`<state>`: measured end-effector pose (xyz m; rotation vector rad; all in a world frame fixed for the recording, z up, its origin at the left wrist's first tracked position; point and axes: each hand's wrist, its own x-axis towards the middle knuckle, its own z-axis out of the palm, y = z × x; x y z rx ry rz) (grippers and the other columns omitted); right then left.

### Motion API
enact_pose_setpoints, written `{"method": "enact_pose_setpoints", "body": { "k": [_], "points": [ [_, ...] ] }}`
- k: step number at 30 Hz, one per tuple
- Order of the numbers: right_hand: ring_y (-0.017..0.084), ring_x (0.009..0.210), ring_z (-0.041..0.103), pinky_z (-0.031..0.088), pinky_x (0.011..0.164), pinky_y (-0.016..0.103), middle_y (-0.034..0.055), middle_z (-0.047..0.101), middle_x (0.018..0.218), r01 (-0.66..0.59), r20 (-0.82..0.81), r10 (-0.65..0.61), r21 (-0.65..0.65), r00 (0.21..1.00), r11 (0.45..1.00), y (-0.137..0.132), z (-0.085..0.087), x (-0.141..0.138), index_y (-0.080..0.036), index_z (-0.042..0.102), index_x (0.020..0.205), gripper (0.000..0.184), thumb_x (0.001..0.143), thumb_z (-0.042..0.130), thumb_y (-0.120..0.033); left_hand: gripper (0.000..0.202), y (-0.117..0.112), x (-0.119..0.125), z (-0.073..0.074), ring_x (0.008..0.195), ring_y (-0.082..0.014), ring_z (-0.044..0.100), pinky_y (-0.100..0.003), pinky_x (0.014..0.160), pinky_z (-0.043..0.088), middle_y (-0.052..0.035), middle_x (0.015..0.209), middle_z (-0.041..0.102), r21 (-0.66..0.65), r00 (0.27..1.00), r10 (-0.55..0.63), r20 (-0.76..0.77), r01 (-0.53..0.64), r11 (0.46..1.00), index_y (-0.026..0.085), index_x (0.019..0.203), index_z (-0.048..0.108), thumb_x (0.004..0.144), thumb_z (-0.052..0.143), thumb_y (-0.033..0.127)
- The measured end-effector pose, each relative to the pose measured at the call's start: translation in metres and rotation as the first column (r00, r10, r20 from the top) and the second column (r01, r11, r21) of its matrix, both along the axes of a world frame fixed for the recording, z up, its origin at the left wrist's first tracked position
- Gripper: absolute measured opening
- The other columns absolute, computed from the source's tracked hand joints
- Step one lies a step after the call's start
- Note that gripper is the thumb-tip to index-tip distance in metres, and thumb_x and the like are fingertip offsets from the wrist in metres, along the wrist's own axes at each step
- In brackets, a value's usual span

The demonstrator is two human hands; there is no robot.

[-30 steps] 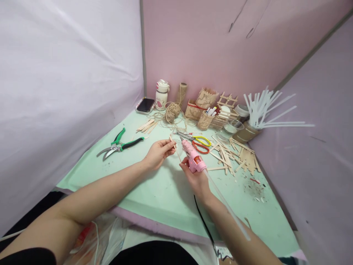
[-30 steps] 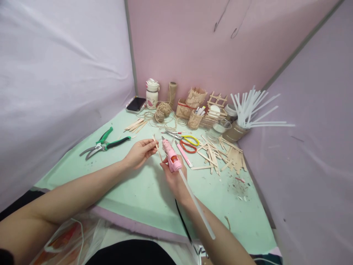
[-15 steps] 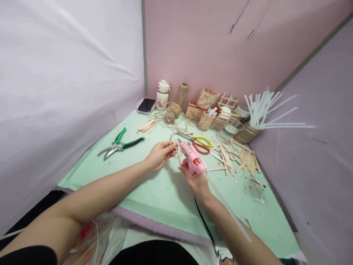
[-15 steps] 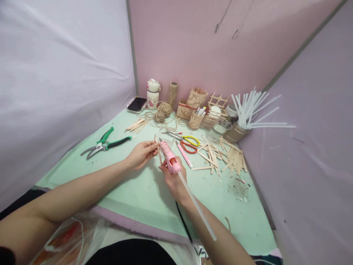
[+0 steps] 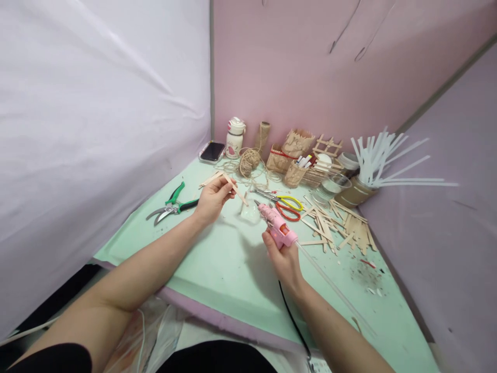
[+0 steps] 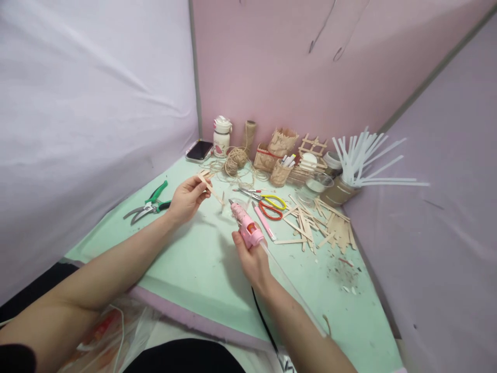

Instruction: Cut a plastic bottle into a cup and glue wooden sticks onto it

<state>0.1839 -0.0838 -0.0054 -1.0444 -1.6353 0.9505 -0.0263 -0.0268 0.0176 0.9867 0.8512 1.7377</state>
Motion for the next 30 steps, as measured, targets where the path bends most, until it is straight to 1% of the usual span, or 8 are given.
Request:
{"method": "enact_pose_setpoints", "body": {
  "k": [5,10,12,16,19,21,25,30],
  "points": [
    [0.025,0.097,0.060,0.047,0.087,0.039,0.0069,0.068,0.094,-0.075,-0.014,0.075,0.015,0.997,0.997,0.0018,0.0025,-0.0016,-0.019,0.062,0.120,0.041,0.085,0.056,-0.041,0.023,-0.0009,-0.0010,0.0001,0.060,-0.0064,0.056,-0.019,0.059,0.047,-0.0003,0.073,0.064,0.066,0.998,-0.019,-0.061,0.023,0.998,0.015,0.081,0.068,0.069,0.076,0.034],
    [0.027,0.096,0.061,0.049,0.085,0.040,0.0065,0.069,0.088,-0.057,-0.008,0.057,-0.022,0.998,0.998,0.0005,-0.0025,-0.0017,-0.019,0.060,0.126,0.046,0.086,0.055,-0.043,0.020,-0.0017,-0.0018,-0.0005,0.061,-0.0074,0.056,-0.021,0.060,0.047,-0.0003,0.072,0.063,0.108,0.994,-0.002,-0.109,0.014,0.994,0.016,0.081,0.068,0.072,0.074,0.033],
    [0.028,0.098,0.061,0.049,0.086,0.041,0.0070,0.069,0.090,-0.067,-0.021,0.066,-0.022,0.998,0.998,-0.0001,-0.0022,-0.0027,-0.019,0.060,0.126,0.048,0.086,0.056,-0.043,0.019,-0.0021,-0.0025,-0.0012,0.062,-0.0079,0.057,-0.021,0.061,0.048,-0.0004,0.073,0.064,0.122,0.991,-0.005,-0.130,0.021,0.992,0.016,0.083,0.068,0.074,0.072,0.033],
    [0.028,0.109,0.058,0.047,0.093,0.040,0.0086,0.068,0.107,-0.102,-0.018,0.102,-0.004,0.995,0.995,-0.0004,0.0033,-0.0057,-0.019,0.058,0.129,0.050,0.086,0.056,-0.044,0.017,-0.0028,-0.0040,-0.0027,0.064,-0.0080,0.058,-0.021,0.064,0.049,-0.0002,0.075,0.064,0.143,0.988,-0.017,-0.154,0.039,0.989,0.017,0.085,0.068,0.077,0.070,0.031],
    [0.028,0.113,0.056,0.047,0.093,0.040,0.0094,0.065,0.115,-0.099,0.004,0.099,-0.016,0.995,0.995,-0.0006,0.0051,-0.0063,-0.019,0.055,0.132,0.052,0.086,0.055,-0.044,0.015,-0.0032,-0.0045,-0.0032,0.064,-0.0077,0.058,-0.021,0.064,0.049,0.0000,0.076,0.064,0.160,0.987,-0.024,-0.157,0.050,0.986,0.018,0.086,0.068,0.078,0.070,0.030],
    [0.028,0.109,0.058,0.048,0.091,0.040,0.0092,0.068,0.109,-0.087,0.012,0.087,-0.016,0.996,0.996,-0.0006,0.0038,-0.0059,-0.018,0.056,0.131,0.052,0.086,0.056,-0.044,0.015,-0.0035,-0.0046,-0.0031,0.064,-0.0078,0.058,-0.021,0.064,0.049,0.0000,0.076,0.064,0.170,0.987,-0.019,-0.159,0.047,0.984,0.018,0.086,0.068,0.078,0.070,0.030],
    [0.026,0.094,0.062,0.051,0.083,0.038,0.0069,0.070,0.089,-0.087,0.009,0.087,-0.021,0.996,0.996,-0.0004,-0.0001,-0.0052,-0.019,0.060,0.126,0.049,0.086,0.055,-0.045,0.016,-0.0046,-0.0045,-0.0022,0.064,-0.0086,0.057,-0.023,0.063,0.049,-0.0006,0.075,0.064,0.187,0.982,0.016,-0.187,0.019,0.982,0.017,0.085,0.068,0.077,0.070,0.031],
    [0.025,0.082,0.062,0.053,0.073,0.037,0.0057,0.068,0.083,-0.103,0.026,0.103,-0.030,0.994,0.994,-0.0014,-0.0001,-0.0058,-0.020,0.062,0.122,0.045,0.086,0.054,-0.045,0.018,-0.0045,-0.0056,-0.0002,0.063,-0.0091,0.056,-0.024,0.064,0.049,-0.0010,0.075,0.063,0.185,0.981,0.063,-0.183,-0.028,0.982,0.017,0.083,0.068,0.076,0.071,0.033]
  ]
}}
